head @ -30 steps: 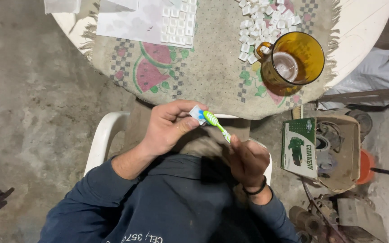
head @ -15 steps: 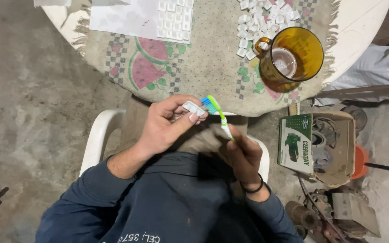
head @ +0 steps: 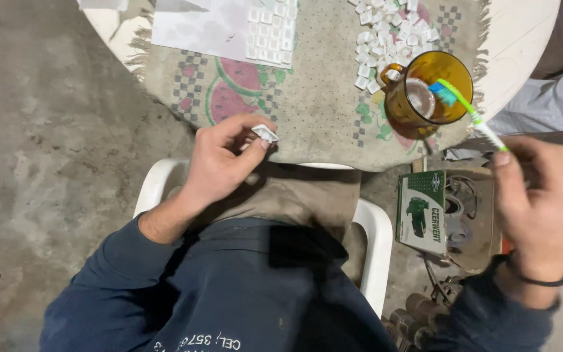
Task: Cleaning individual keyboard keycaps using a toothbrush and a cloth.
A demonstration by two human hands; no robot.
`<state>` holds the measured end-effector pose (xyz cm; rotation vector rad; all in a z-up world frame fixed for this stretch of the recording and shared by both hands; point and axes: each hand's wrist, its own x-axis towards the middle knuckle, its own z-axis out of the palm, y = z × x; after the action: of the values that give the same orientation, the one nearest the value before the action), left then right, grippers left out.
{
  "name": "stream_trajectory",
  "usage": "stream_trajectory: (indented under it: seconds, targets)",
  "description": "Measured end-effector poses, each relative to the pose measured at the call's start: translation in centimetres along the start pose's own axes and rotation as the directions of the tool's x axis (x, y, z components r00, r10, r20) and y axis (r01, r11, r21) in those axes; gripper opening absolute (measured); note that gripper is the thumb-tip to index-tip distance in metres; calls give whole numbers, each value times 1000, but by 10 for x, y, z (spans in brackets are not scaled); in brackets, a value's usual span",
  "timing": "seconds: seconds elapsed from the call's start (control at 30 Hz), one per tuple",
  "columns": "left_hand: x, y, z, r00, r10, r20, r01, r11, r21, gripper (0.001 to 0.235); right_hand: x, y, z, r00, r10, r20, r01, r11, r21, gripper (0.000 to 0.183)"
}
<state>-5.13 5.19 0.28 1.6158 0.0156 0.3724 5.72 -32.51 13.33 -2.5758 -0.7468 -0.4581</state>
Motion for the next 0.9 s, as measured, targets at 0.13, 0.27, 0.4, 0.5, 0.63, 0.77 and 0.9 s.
stream_trajectory:
  seconds: [0.13, 0.27, 0.4, 0.5, 0.63, 0.77, 0.9]
  targets:
    - [0, -2, -36, 996, 34, -85, -41, 995, -85, 21, 35, 50, 2, 990, -37, 135, 37, 999, 6, 14]
    - [-12, -6, -80, 981, 63, -185, -97, 979, -181, 21, 62, 66, 23, 976, -103, 191, 144, 966, -216, 16]
    - [-27, -19, -110, 965, 29, -260, -62, 991, -121, 20, 86, -11, 39, 926, -358, 122, 378, 860, -343, 22]
    - [-36, -21, -117, 962, 23, -273, -52, 993, -102, 20, 134, -145, 77, 790, -586, 182, 607, 702, -373, 21]
    - [-46, -17, -112, 954, 39, -299, -73, 992, -104, 19, 182, -216, 193, 692, -715, 101, 711, 651, -267, 38]
    - [-49, -12, -115, 949, 2, -315, -25, 997, -70, 19, 226, -264, 270, 754, -656, -17, 626, 727, -281, 54]
    - [-46, -13, -119, 951, -3, -311, -7, 1000, -30, 19, 256, -245, 306, 800, -596, 75, 599, 784, -162, 12]
